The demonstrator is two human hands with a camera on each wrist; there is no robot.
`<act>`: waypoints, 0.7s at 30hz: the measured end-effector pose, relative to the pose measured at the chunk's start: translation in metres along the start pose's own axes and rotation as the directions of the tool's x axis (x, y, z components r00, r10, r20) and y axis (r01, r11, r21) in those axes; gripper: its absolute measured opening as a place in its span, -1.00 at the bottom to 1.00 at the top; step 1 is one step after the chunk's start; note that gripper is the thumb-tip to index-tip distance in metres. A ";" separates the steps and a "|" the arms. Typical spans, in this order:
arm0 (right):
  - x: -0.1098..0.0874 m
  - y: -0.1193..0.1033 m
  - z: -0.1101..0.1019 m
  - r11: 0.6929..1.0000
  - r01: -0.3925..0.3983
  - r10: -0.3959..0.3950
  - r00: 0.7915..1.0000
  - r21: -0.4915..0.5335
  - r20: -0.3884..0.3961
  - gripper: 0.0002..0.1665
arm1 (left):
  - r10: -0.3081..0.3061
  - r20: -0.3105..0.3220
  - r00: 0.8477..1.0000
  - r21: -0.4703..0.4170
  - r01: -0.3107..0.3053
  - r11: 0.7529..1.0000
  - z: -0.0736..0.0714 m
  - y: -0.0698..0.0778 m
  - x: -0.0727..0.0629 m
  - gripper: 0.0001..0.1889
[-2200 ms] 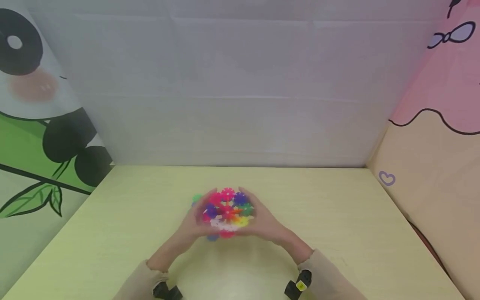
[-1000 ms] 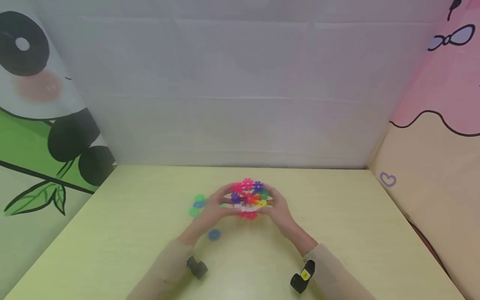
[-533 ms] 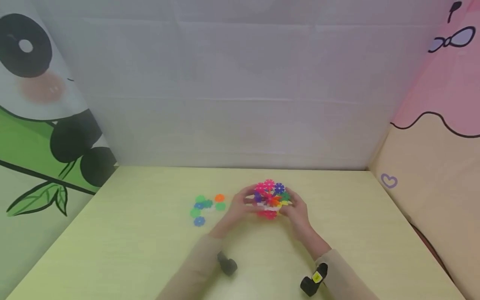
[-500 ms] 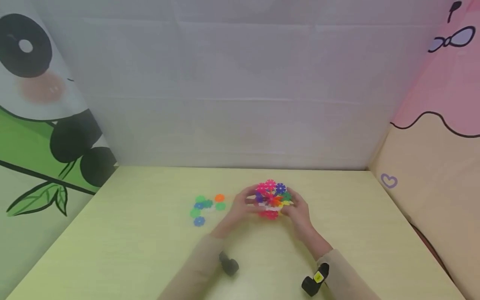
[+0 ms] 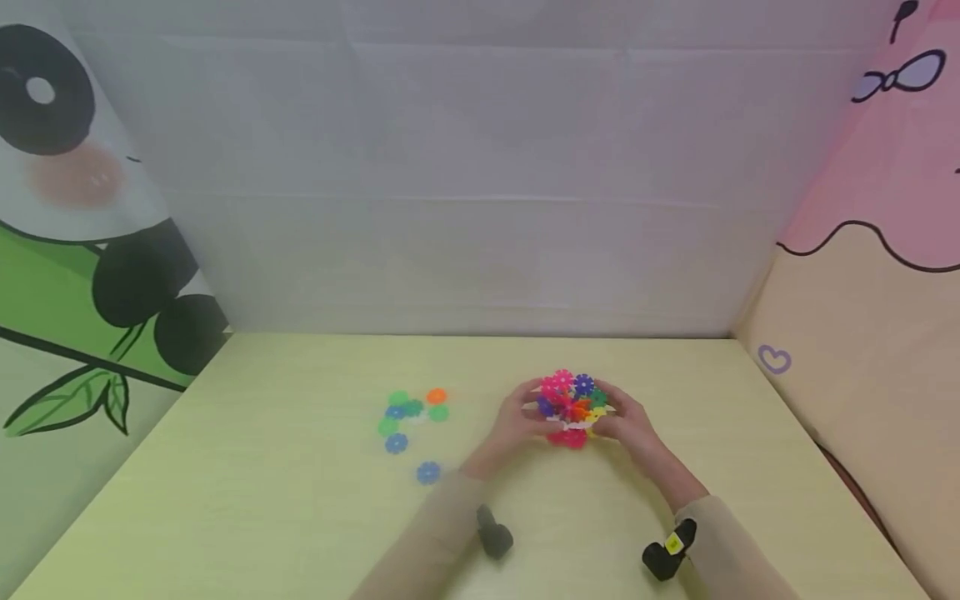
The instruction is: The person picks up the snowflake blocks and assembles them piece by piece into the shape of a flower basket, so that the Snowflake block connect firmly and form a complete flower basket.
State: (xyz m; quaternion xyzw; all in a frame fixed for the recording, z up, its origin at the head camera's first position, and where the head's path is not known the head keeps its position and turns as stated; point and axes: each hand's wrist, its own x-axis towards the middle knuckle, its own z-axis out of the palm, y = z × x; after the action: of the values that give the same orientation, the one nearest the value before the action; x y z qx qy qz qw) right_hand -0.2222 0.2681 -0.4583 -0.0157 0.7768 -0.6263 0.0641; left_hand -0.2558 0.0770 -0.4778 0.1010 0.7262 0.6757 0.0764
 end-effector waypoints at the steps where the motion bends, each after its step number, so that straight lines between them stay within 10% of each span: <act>1: 0.001 0.002 -0.003 1.000 0.014 -0.014 1.000 -0.019 0.018 -0.14 | 0.003 0.004 1.000 0.002 -0.003 1.000 0.002 0.000 0.000 -0.30; 21: 0.008 0.002 -0.018 0.997 0.046 -0.041 0.997 -0.066 0.068 -0.15 | -0.062 -0.011 0.998 -0.038 0.062 0.997 0.010 -0.006 0.002 -0.37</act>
State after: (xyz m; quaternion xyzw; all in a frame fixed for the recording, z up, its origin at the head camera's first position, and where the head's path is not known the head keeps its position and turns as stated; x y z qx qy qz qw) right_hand -0.2324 0.2851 -0.4568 -0.0557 0.7945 -0.5999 0.0758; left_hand -0.2553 0.0872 -0.4848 0.0727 0.7165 0.6873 0.0948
